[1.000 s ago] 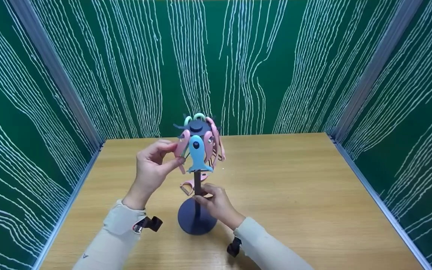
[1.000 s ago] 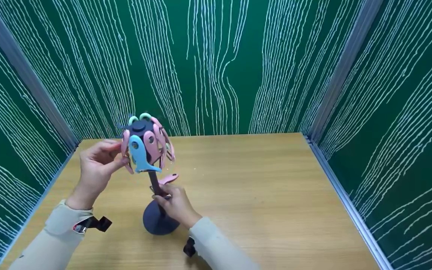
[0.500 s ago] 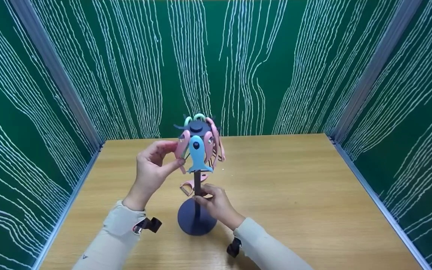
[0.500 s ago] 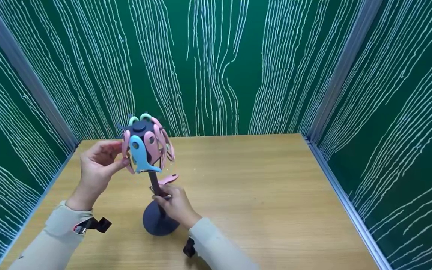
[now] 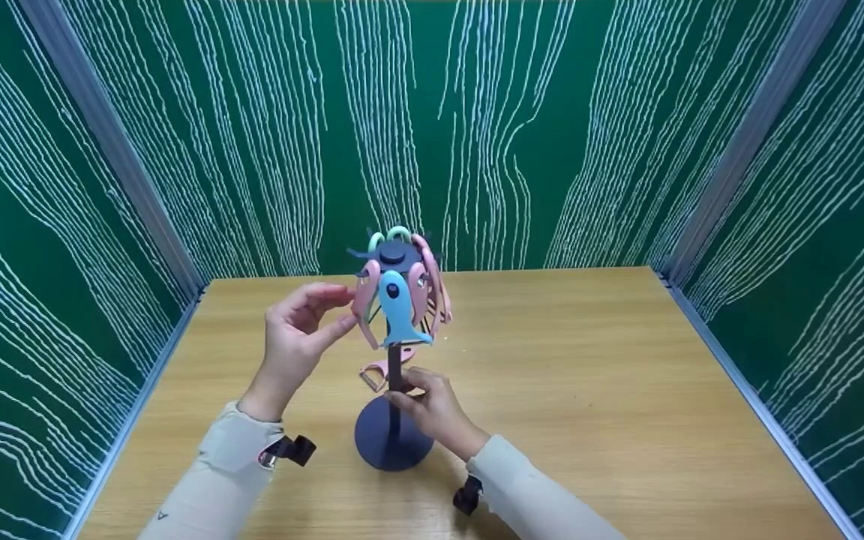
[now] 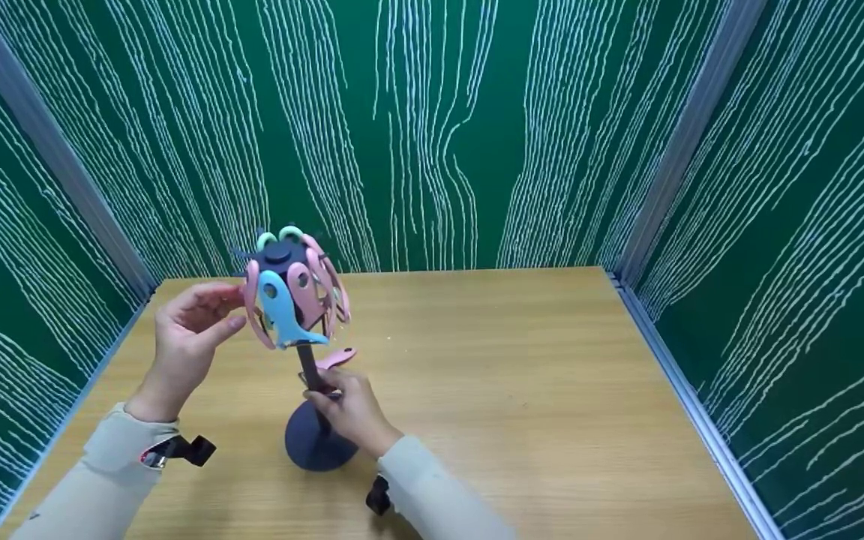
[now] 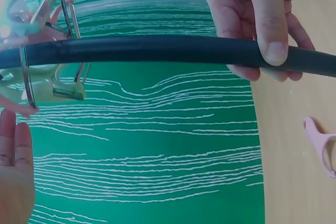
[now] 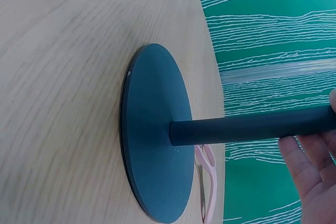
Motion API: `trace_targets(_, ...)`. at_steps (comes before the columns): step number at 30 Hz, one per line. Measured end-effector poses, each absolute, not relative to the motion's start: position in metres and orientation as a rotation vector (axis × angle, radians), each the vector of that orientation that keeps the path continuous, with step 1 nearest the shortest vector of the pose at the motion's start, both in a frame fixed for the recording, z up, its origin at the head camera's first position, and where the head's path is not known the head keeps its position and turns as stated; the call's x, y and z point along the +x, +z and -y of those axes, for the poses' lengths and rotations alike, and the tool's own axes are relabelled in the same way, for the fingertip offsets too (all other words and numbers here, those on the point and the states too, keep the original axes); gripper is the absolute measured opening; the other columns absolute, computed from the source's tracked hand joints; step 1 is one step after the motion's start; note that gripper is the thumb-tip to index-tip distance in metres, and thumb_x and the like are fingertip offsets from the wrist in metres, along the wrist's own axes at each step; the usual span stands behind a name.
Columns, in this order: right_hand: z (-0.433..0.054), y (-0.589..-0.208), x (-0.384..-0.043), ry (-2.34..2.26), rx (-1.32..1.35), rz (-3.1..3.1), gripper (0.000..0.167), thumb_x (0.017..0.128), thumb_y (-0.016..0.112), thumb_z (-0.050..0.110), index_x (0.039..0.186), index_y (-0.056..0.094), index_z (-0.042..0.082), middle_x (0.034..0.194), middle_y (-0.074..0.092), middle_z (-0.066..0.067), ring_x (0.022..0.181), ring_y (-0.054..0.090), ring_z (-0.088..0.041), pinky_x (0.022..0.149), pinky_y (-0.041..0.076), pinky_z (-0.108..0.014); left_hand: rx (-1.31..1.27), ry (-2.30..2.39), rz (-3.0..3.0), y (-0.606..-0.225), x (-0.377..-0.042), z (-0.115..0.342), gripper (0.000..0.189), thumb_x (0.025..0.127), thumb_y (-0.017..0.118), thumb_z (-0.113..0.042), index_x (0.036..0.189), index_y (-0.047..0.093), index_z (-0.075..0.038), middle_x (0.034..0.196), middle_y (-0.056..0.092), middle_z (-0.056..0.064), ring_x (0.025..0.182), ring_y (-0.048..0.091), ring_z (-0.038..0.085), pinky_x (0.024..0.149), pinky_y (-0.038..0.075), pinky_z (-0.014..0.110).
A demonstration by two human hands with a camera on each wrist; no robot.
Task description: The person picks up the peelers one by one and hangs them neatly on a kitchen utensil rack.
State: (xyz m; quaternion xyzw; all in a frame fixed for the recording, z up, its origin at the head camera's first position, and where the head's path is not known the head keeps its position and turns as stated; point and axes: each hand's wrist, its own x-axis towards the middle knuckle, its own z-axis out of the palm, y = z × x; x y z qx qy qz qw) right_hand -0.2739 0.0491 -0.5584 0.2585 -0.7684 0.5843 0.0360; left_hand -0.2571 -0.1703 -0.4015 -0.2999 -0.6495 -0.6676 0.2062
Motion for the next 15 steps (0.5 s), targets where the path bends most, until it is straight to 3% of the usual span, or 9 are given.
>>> trace_targets(8,-0.049,-0.559,-0.274,1.798,0.802,2.339,0.015,0.102,0.076,0.006,0.116,0.082,0.008,0.104,0.078,-0.011,0.096,0.071,-0.012,0.077,0.065,-0.025,-0.736,-1.839,1.881,-0.411,-0.264,0.179,0.037,0.094,0.079,0.006,0.125,0.064,0.019,0.120,0.079,0.000,0.114,0.075,0.013,0.105,0.059,0.023)
trace_targets(15,-0.049,-0.559,-0.274,1.807,0.795,2.345,0.017,0.101,0.076,0.006,0.117,0.082,0.008,0.105,0.078,-0.011,0.097,0.072,-0.015,0.077,0.064,-0.024,-0.650,-1.779,1.967,-0.423,-0.272,0.188,0.034,0.095,0.079,0.004,0.125,0.068,0.014,0.119,0.078,-0.006,0.112,0.074,0.010,0.104,0.060,0.024)
